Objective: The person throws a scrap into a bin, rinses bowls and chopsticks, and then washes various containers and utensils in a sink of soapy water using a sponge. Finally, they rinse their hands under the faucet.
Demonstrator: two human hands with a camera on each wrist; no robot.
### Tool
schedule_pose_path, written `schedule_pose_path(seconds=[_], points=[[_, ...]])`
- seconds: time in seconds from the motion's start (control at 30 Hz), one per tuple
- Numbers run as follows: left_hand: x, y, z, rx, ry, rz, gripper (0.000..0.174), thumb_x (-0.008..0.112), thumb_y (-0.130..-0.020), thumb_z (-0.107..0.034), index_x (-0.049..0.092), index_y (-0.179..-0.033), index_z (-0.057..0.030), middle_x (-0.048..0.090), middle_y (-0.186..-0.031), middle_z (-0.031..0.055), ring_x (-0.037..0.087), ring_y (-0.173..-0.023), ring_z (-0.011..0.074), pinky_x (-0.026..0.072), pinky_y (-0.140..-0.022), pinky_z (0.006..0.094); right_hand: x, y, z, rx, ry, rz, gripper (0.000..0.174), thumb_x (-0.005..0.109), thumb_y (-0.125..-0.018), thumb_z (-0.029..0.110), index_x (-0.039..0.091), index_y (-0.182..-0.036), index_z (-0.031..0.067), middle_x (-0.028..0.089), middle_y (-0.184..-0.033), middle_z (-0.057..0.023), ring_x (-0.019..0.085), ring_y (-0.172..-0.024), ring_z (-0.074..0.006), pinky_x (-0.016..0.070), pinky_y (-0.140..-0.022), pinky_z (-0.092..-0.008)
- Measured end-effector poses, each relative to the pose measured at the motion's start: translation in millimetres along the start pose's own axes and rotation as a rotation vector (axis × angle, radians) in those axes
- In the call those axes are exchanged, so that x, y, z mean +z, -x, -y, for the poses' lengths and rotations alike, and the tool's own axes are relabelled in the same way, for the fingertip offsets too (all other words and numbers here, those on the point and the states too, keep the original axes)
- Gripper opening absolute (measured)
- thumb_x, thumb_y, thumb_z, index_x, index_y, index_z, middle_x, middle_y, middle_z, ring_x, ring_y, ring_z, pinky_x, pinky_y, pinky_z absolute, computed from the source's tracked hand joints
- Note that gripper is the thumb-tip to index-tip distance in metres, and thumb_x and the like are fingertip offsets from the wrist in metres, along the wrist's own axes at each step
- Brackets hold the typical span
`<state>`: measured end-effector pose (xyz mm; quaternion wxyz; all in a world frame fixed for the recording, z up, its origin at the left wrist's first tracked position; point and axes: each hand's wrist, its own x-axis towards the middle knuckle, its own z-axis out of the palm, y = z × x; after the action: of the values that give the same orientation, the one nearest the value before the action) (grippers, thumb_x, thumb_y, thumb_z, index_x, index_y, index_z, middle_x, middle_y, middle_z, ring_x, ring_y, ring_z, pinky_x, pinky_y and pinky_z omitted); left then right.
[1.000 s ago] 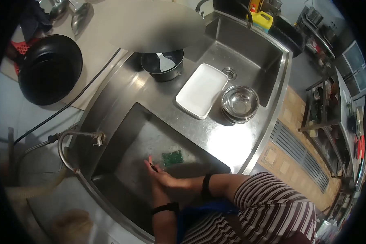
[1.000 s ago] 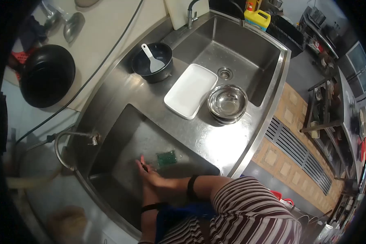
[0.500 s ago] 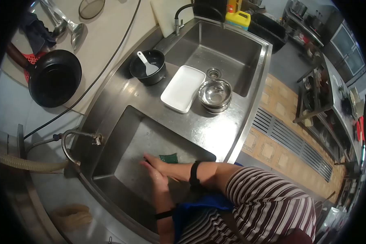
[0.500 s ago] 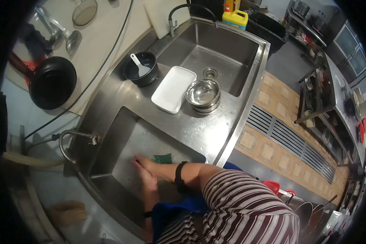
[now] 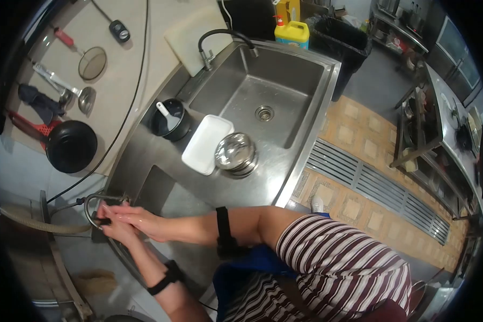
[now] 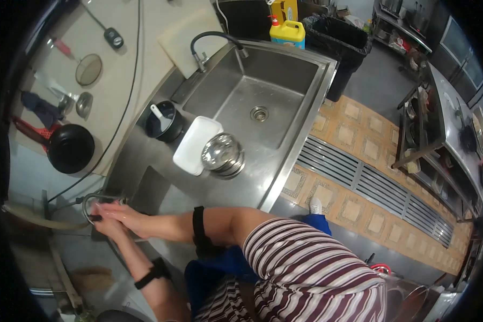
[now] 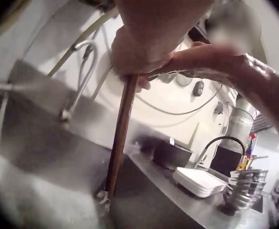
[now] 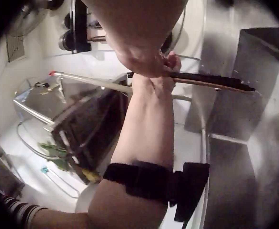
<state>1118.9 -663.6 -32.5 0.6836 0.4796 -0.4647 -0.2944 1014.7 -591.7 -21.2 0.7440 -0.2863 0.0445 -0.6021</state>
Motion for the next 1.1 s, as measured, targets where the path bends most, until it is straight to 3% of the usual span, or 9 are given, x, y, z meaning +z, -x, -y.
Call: schedule_pose_path(seconds=[0.07,0.2,0.4,0.47,0.5,0.57,0.63,0.93,1.1], points=[[55.6,9.2,-51.2,0.435,-0.259,-0.068,0.022,0.060,-0.083,-0.018,0.055,-0.093,0.0010,0.054,-0.078,0.0061,0.054,-0.070,0.0132,0.0480,-0.061,0.0261,-14.0,25.4,64.0,-0.344,0.440,0.150,0.050,0.053,-0.083,0.015,0.038,-0.130,0.0074,0.038,-0.131,-0.0086,0.032,-0.123,-0.0187,0.0302,-0.097,-0.0305],[198.1,79.5,-127.3,0.298,0.131,0.019,0.019,0.059,-0.084,-0.020,0.053,-0.084,-0.0022,0.051,-0.067,0.0036,0.048,-0.051,0.0097,0.0455,-0.054,0.0250,-89.1,81.1,198.7,-0.729,1.023,-0.066,0.064,0.058,-0.067,0.006,0.036,-0.126,0.0056,0.036,-0.129,-0.0111,0.029,-0.126,-0.0237,0.0207,-0.105,-0.0347],[389.6,232.8,-86.7,0.102,0.214,0.341,0.032,0.062,-0.082,-0.033,0.056,-0.081,-0.0022,0.058,-0.063,0.0036,0.055,-0.061,0.0122,0.0445,-0.060,0.0287,-184.4,152.2,329.3,-0.655,1.356,-0.271,0.067,0.064,-0.070,0.012,0.033,-0.130,0.0047,0.043,-0.127,-0.0120,0.043,-0.117,-0.0243,0.0349,-0.097,-0.0355],[431.3,265.4,-36.0,-0.018,0.264,0.454,0.021,0.063,-0.081,-0.024,0.056,-0.087,-0.0051,0.056,-0.075,0.0006,0.051,-0.065,0.0088,0.0425,-0.061,0.0244,-246.3,154.1,357.0,0.051,1.382,-0.532,0.034,0.058,-0.078,0.025,0.055,-0.106,0.0079,0.059,-0.104,-0.0097,0.056,-0.090,-0.0169,0.0445,-0.079,-0.0301],[444.8,281.5,-32.7,0.060,0.261,0.447,0.020,0.063,-0.081,-0.022,0.056,-0.090,-0.0047,0.053,-0.076,-0.0010,0.048,-0.065,0.0070,0.0406,-0.061,0.0223,-275.2,160.8,351.0,-0.325,0.884,-0.442,0.030,0.057,-0.078,0.026,0.059,-0.098,0.0043,0.062,-0.093,-0.0085,0.058,-0.083,-0.0163,0.0457,-0.074,-0.0307],[461.2,291.7,-24.1,-0.054,0.359,0.472,0.025,0.060,-0.084,-0.023,0.055,-0.097,-0.0021,0.052,-0.071,-0.0007,0.046,-0.065,0.0067,0.0391,-0.059,0.0218,-275.7,170.0,365.5,-0.453,1.044,-0.619,0.031,0.058,-0.078,0.027,0.060,-0.095,0.0010,0.063,-0.087,-0.0115,0.058,-0.083,-0.0155,0.0458,-0.073,-0.0314],[471.8,280.7,-32.5,-0.239,0.554,0.446,0.026,0.055,-0.087,-0.026,0.056,-0.095,-0.0014,0.050,-0.066,-0.0004,0.046,-0.063,0.0071,0.0393,-0.058,0.0226,-319.1,174.4,374.2,-0.110,1.469,-0.714,0.038,0.058,-0.078,0.028,0.056,-0.102,-0.0015,0.063,-0.087,-0.0148,0.059,-0.082,-0.0150,0.0458,-0.073,-0.0314],[554.1,261.8,86.5,-0.411,0.218,0.337,0.022,0.040,-0.093,-0.019,0.056,-0.091,-0.0050,0.040,-0.056,-0.0033,0.040,-0.050,0.0045,0.0351,-0.041,0.0216,-428.0,151.9,399.5,0.116,1.841,-0.647,0.032,0.060,-0.077,0.024,0.055,-0.100,0.0022,0.064,-0.089,-0.0131,0.063,-0.078,-0.0258,0.0479,-0.062,-0.0341],[574.0,243.3,114.0,-0.521,0.257,0.367,0.018,0.041,-0.091,-0.015,0.055,-0.094,-0.0042,0.046,-0.062,-0.0019,0.044,-0.056,0.0067,0.0397,-0.052,0.0234,-456.8,122.4,394.3,-0.125,1.018,-0.643,0.014,0.054,-0.082,0.011,0.059,-0.092,0.0016,0.059,-0.079,-0.0044,0.055,-0.071,-0.0096,0.0452,-0.058,-0.0275]])
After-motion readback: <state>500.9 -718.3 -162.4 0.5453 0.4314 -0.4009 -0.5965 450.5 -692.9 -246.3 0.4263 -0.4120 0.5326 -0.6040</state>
